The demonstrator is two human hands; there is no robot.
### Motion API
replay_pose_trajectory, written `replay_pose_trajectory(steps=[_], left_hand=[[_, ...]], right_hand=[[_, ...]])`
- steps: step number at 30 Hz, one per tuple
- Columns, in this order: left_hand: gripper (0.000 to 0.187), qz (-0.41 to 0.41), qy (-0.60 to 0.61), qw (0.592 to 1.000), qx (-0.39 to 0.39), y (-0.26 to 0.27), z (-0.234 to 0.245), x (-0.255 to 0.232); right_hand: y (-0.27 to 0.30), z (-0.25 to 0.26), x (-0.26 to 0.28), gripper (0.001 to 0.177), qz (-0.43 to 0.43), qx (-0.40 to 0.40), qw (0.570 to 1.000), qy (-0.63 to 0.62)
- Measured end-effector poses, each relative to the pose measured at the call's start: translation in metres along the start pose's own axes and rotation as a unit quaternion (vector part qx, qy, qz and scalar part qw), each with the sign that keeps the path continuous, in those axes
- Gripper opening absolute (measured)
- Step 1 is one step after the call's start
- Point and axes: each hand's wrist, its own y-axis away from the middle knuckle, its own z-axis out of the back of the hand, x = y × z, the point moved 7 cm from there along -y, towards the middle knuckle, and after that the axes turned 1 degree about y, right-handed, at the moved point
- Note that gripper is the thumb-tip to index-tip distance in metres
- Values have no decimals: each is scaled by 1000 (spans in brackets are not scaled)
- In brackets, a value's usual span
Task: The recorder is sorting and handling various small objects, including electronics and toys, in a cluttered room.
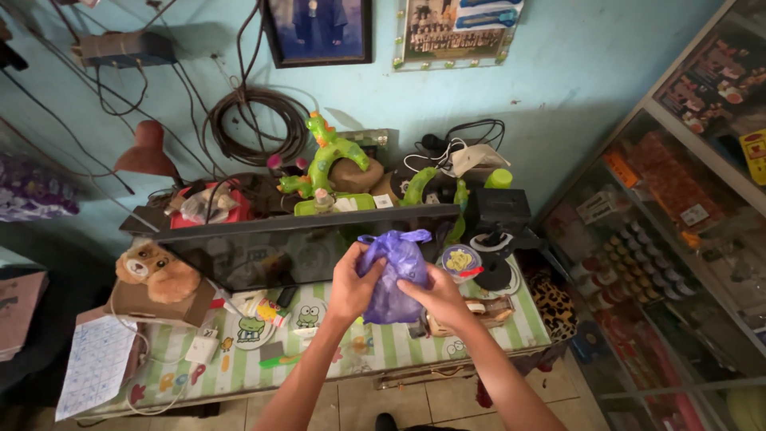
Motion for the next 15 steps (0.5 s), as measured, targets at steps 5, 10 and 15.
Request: replay_pose_trajectory(steps=[5,10,15], left_hand=[[34,45,57,996,42,7,-1,3],[45,75,73,990,91,31,-6,10],[36,114,12,993,26,40,12,21]], right_hand=[[-1,-4,5,31,23,-41,998,35],[0,-10,-6,30,27,-78,995,-60],[4,-13,-12,46,-15,-97,995,-14]])
